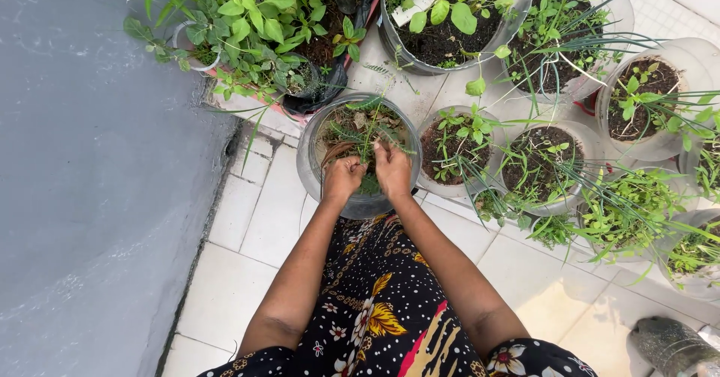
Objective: The person is removing dried leaves and weeding small plants growing in recycled plastic containers.
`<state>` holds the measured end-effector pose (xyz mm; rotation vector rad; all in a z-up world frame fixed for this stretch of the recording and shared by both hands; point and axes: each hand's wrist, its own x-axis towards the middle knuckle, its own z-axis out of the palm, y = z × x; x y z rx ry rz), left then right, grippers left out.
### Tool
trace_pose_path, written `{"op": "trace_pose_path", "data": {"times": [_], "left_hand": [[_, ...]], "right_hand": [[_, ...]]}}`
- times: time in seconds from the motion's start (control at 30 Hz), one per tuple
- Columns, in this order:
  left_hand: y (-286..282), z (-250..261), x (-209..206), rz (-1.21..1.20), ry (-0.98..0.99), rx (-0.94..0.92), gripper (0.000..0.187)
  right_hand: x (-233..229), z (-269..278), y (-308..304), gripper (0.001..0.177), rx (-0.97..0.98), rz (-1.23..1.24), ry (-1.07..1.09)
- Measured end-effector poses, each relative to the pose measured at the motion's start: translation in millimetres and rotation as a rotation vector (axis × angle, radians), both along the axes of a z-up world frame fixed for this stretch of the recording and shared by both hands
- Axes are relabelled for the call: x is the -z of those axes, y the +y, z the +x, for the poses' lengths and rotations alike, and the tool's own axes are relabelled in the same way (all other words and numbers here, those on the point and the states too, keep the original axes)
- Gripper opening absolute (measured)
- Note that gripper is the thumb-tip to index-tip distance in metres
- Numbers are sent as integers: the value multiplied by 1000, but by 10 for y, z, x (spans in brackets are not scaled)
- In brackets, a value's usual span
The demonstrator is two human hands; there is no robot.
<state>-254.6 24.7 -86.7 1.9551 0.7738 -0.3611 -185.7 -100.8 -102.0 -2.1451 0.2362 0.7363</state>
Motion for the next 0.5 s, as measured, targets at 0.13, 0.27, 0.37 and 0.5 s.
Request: {"op": "trace_pose_path", "data": {"times": [0.13,0.27,0.37,0.5], "left_hand": [[-37,-86,34,58,32,64,20],[-51,-61,-51,41,148,132,12],[-39,-95,0,60,240,235,15],[-36,-213,201,78,206,366,22]], "right_hand": [[-390,133,97,38,-18,160,-269],[-146,99,45,56,-128,202,-337],[-80,84,12,61,-237,88,-318],[-52,73,-54,63,-258,-68,-136]]}}
